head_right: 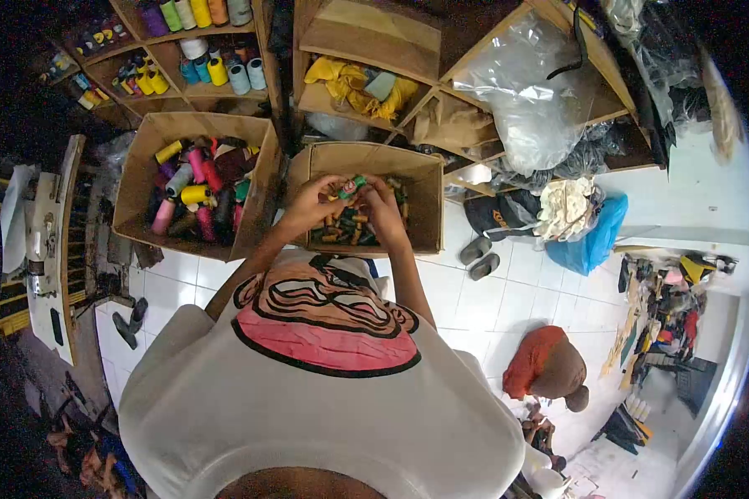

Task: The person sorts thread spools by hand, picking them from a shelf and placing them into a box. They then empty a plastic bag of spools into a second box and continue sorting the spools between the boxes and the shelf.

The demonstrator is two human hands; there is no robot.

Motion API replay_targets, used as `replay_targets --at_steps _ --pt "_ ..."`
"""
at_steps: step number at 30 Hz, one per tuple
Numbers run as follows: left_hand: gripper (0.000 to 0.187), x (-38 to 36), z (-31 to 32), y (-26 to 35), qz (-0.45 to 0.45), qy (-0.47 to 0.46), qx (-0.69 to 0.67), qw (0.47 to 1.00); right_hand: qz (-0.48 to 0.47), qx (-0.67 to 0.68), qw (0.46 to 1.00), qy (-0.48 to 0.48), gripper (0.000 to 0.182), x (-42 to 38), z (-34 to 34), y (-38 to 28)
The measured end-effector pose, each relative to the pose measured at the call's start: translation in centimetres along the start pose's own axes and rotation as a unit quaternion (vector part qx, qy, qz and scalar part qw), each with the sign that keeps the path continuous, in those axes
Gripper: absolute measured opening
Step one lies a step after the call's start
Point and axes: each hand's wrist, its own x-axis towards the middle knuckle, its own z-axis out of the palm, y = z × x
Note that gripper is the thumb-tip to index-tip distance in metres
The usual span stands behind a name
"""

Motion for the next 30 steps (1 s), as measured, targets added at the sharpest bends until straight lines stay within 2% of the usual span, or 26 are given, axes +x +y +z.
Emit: replay_targets --at_steps 4,5,8,11,14,15,18,19,22,23,26,27,30 --pt "0.042 0.5 0.6 1.2 0.05 0.065 0.029 0.996 -0.024 -0.084 0.996 -0.034 0.023 0.4 1.3 -0.6" --pt "0.042 0.7 0.6 1.5 0.072 0.081 0.034 0.994 -0.015 -0.093 0.996 -0.008 0.021 0.3 2.0 -0.9" --pt "0.045 1.2 0.5 2.7 0.01 0.06 0.001 0.998 -0.018 -0.11 0.993 -0.025 0.025 0.2 2.6 -2.1" --pt "0.044 1.7 1.1 1.8 0.032 0.092 -0.032 0.995 -0.069 -0.164 0.984 -0.033 0.031 0.9 2.9 -2.8" --pt "0.042 2.2 1.6 1.9 0.058 0.155 0.063 0.984 -0.08 -0.148 0.986 0.0 0.029 2.4 2.3 -1.9" --pt "0.04 1.9 1.4 4.7 0.062 0.155 0.073 0.983 -0.085 -0.15 0.985 -0.003 0.028 1.9 3.1 -3.2" --pt "0.041 2.5 1.3 5.9 0.082 0.169 0.159 0.969 -0.078 -0.157 0.985 -0.003 0.027 2.2 3.6 -5.1" --pt "0.041 3.7 1.5 4.9 0.165 0.216 0.154 0.95 -0.094 -0.135 0.986 0.001 0.025 2.6 3.5 -4.8" --pt "0.045 4.9 2.2 4.0 0.151 0.22 0.138 0.954 -0.112 -0.115 0.987 0.002 0.023 4.1 2.2 -4.3" --pt "0.044 5.3 2.0 3.6 0.135 0.193 0.157 0.959 -0.087 -0.113 0.99 0.016 0.02 5.0 1.4 -4.1" --pt "0.041 6.4 1.8 4.5 0.12 0.159 0.188 0.962 -0.146 -0.071 0.987 -0.002 0.025 5.7 1.0 -4.5" --pt "0.039 6.9 1.5 4.8 0.115 0.134 0.172 0.969 -0.115 -0.129 0.985 0.024 0.027 5.4 1.5 -6.2" --pt "0.038 8.7 1.0 3.9 0.143 0.098 0.18 0.968 -0.141 -0.123 0.981 0.056 0.026 7.0 0.7 -5.9"
